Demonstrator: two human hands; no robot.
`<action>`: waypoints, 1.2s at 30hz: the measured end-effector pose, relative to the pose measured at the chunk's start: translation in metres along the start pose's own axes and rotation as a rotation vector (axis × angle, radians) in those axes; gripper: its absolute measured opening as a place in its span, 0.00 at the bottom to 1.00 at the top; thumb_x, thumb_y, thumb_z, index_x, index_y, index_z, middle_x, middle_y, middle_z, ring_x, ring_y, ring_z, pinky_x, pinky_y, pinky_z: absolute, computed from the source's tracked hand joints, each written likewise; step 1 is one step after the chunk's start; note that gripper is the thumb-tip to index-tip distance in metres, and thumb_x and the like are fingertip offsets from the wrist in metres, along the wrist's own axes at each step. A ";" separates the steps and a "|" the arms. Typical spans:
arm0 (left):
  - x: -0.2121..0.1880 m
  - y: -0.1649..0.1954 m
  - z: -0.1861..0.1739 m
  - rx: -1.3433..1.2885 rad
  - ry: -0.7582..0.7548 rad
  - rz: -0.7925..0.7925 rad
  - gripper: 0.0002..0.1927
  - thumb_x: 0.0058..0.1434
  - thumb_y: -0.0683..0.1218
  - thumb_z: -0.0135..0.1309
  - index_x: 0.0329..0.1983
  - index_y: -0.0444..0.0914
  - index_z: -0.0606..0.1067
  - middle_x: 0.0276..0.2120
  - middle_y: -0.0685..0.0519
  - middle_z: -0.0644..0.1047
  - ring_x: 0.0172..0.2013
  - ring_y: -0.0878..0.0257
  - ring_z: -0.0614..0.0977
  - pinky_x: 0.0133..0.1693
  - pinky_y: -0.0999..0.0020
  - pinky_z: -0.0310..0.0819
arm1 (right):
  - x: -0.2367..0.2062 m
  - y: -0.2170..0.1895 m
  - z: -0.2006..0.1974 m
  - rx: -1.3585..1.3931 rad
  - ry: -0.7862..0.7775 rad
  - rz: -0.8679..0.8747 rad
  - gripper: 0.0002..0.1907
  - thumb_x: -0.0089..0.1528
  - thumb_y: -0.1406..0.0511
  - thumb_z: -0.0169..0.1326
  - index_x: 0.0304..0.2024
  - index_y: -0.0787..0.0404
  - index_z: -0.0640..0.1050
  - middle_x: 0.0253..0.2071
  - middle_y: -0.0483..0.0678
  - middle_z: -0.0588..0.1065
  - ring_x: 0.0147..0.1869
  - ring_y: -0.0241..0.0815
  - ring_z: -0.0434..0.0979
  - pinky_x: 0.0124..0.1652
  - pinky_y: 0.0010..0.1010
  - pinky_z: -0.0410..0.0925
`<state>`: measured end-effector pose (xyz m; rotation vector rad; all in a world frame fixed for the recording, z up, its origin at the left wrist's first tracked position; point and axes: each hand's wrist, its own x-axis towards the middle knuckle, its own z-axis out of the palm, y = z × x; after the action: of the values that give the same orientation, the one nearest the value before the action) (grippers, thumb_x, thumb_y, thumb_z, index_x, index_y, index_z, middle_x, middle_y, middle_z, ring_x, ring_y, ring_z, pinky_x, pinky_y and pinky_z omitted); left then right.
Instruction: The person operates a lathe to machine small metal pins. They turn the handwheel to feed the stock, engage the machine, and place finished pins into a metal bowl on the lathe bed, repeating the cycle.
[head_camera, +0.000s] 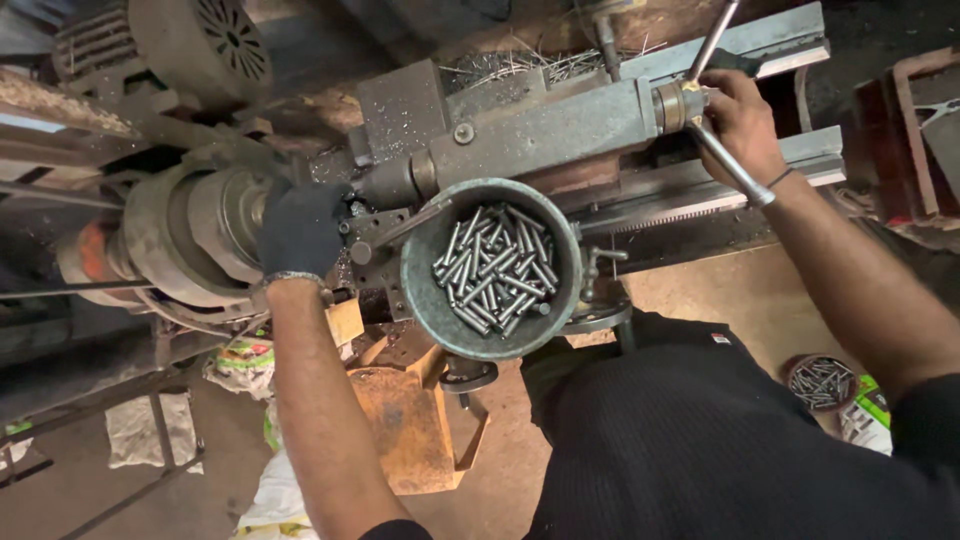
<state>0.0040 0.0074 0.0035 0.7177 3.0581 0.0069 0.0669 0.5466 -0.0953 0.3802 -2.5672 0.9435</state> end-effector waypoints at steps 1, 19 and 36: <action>0.001 0.001 -0.002 0.011 -0.040 -0.013 0.14 0.62 0.42 0.51 0.47 0.49 0.82 0.37 0.47 0.81 0.42 0.50 0.82 0.53 0.52 0.70 | 0.001 -0.003 -0.006 -0.016 0.010 -0.057 0.12 0.64 0.71 0.53 0.50 0.67 0.77 0.48 0.66 0.77 0.51 0.65 0.77 0.50 0.45 0.72; -0.056 0.039 -0.010 -0.128 0.234 -0.336 0.11 0.67 0.45 0.57 0.52 0.41 0.79 0.46 0.42 0.80 0.50 0.44 0.80 0.53 0.49 0.73 | -0.054 0.003 0.006 0.548 -0.274 0.509 0.25 0.75 0.52 0.43 0.49 0.70 0.74 0.32 0.51 0.74 0.34 0.40 0.74 0.33 0.33 0.68; -0.261 0.196 0.153 -1.460 -0.240 -1.312 0.19 0.67 0.62 0.49 0.36 0.45 0.79 0.18 0.62 0.65 0.15 0.69 0.64 0.17 0.69 0.57 | -0.043 -0.020 -0.012 0.942 -0.426 1.093 0.28 0.73 0.48 0.43 0.27 0.60 0.70 0.18 0.39 0.57 0.18 0.31 0.51 0.19 0.27 0.48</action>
<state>0.3255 0.0677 -0.1489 -1.1315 1.8064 1.5823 0.1158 0.5446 -0.0943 -0.7942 -2.3871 2.6771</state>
